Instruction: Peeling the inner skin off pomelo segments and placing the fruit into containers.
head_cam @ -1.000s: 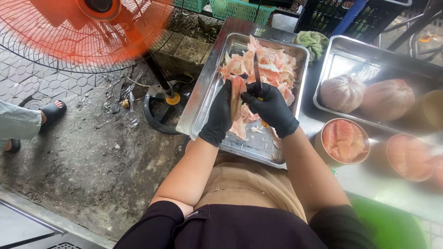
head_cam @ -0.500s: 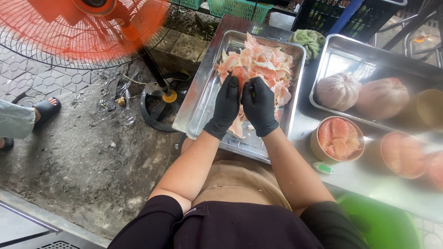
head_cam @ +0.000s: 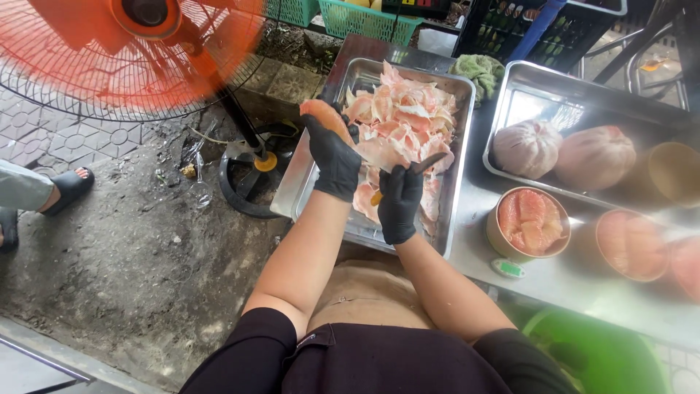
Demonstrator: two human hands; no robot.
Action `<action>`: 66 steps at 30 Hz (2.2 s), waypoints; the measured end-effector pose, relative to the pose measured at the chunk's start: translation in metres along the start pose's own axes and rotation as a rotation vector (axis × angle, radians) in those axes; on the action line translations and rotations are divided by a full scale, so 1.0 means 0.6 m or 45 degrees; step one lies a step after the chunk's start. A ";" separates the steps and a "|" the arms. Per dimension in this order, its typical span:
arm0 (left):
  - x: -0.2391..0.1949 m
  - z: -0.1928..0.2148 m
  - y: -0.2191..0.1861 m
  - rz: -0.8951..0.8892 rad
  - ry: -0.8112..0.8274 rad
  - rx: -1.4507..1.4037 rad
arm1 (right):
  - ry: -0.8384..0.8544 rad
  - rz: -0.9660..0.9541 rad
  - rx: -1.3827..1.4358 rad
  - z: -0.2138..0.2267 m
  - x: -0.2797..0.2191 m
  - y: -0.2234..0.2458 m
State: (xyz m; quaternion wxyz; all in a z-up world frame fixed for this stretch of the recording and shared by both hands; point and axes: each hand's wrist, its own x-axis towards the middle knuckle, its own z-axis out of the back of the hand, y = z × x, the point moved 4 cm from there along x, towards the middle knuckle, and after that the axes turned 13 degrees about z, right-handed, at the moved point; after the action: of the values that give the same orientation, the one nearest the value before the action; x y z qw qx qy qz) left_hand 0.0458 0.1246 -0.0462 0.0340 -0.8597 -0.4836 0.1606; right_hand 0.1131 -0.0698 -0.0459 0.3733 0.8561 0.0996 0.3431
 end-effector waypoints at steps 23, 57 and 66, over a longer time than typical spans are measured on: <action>-0.162 -0.149 -0.043 0.384 0.591 2.365 | 1.139 -0.263 -0.770 -0.033 0.159 0.161; -0.137 -0.084 0.093 0.118 0.550 0.882 | 0.676 0.480 -1.015 -0.083 0.118 0.134; -0.094 -0.052 0.075 -0.565 0.390 1.332 | 0.440 0.109 -0.617 -0.036 0.108 0.042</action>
State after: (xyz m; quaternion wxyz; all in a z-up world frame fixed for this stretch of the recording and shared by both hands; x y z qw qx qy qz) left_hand 0.0654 0.0560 -0.0127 0.5561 -0.6204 -0.4979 0.2409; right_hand 0.1447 -0.0475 0.0159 0.5294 0.6745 0.0406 0.5130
